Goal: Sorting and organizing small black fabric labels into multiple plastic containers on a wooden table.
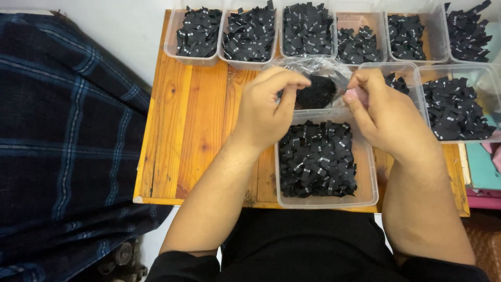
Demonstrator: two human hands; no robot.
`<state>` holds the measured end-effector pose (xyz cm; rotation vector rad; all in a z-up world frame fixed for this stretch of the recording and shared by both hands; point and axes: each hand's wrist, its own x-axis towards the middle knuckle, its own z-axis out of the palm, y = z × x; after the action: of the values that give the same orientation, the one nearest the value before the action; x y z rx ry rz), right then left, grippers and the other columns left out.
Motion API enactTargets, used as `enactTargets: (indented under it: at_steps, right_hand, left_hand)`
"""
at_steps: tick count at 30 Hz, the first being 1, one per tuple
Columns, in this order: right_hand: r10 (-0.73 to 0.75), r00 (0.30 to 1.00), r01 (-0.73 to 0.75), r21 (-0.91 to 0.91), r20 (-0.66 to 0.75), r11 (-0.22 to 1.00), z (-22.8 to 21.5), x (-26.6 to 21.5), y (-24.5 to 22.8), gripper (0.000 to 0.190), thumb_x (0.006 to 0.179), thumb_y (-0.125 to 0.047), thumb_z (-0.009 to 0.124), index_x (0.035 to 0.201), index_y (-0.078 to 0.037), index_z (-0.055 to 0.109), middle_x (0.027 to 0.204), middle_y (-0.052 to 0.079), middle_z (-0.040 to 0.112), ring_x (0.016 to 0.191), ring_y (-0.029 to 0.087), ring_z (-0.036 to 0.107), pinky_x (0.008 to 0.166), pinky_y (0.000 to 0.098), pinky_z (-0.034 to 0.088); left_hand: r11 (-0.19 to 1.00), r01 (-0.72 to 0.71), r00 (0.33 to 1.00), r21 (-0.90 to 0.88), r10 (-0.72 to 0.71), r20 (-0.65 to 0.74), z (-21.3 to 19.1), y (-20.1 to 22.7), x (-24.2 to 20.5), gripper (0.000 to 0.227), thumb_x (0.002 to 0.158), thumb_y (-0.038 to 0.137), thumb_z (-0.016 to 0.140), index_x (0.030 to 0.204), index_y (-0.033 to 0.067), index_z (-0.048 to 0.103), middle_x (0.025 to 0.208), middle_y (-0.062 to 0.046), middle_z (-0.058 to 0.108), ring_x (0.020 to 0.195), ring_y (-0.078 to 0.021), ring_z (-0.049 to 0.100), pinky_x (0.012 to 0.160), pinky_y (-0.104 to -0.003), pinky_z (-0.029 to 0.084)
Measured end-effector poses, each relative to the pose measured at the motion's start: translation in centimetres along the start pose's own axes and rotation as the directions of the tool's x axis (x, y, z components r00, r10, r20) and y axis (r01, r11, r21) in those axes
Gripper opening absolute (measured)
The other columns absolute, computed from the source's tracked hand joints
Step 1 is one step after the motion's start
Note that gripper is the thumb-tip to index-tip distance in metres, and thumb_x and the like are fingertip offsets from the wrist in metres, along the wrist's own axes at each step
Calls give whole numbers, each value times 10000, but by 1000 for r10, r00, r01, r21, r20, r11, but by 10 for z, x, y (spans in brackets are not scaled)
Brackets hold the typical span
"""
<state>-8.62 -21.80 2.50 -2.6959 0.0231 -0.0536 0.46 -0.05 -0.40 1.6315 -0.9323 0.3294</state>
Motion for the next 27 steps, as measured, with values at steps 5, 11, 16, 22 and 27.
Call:
enactTargets:
  at_steps: [5, 11, 16, 22, 27]
  right_hand:
    - [-144, 990, 143, -16, -11, 990, 5, 1, 1, 252, 1073, -156, 444, 1234, -90, 627, 1152, 85, 670, 936, 280, 646, 810, 436, 481]
    - [-202, 979, 202, -15, -4, 979, 7, 0, -4, 293, 1070, -119, 444, 1251, -128, 674, 1109, 51, 646, 935, 253, 628, 786, 411, 475]
    - [-111, 994, 112, -44, 20, 993, 5, 2, -10, 275, 1082, -210, 443, 1270, -108, 617, 1124, 35, 702, 816, 279, 647, 782, 443, 466]
    - [-18, 999, 20, -46, 39, 999, 7, 1, -6, 324, 1058, -262, 514, 1356, -133, 518, 958, 101, 724, 879, 317, 704, 777, 480, 498]
    - [-78, 997, 78, 33, -6, 996, 4, 1, -11, 407, 1037, -231, 542, 1410, -88, 460, 1365, 232, 661, 1155, 360, 686, 887, 482, 519]
  left_hand:
    - [955, -4, 999, 297, -6, 31, 14, -12, -2, 196, 909, 76, 582, 966, 80, 769, 902, -16, 699, 933, -238, 595, 817, -374, 481]
    - [834, 4, 999, 552, 25, -45, 25, -22, 4, 303, 768, 339, 891, 974, 150, 775, 980, 44, 700, 967, -227, 597, 765, -426, 399]
    - [855, 51, 999, 516, -34, -42, 27, -27, 6, 304, 752, 369, 877, 967, 181, 775, 990, 62, 704, 978, -217, 596, 781, -439, 398]
    - [861, 151, 984, 486, -176, 7, 21, -26, 8, 229, 842, 311, 772, 1037, 192, 770, 1041, 54, 728, 1010, -198, 609, 835, -417, 410]
    - [892, 206, 979, 403, -189, -82, 21, -24, 8, 160, 873, 300, 697, 972, 192, 762, 997, 76, 724, 974, -199, 619, 834, -415, 430]
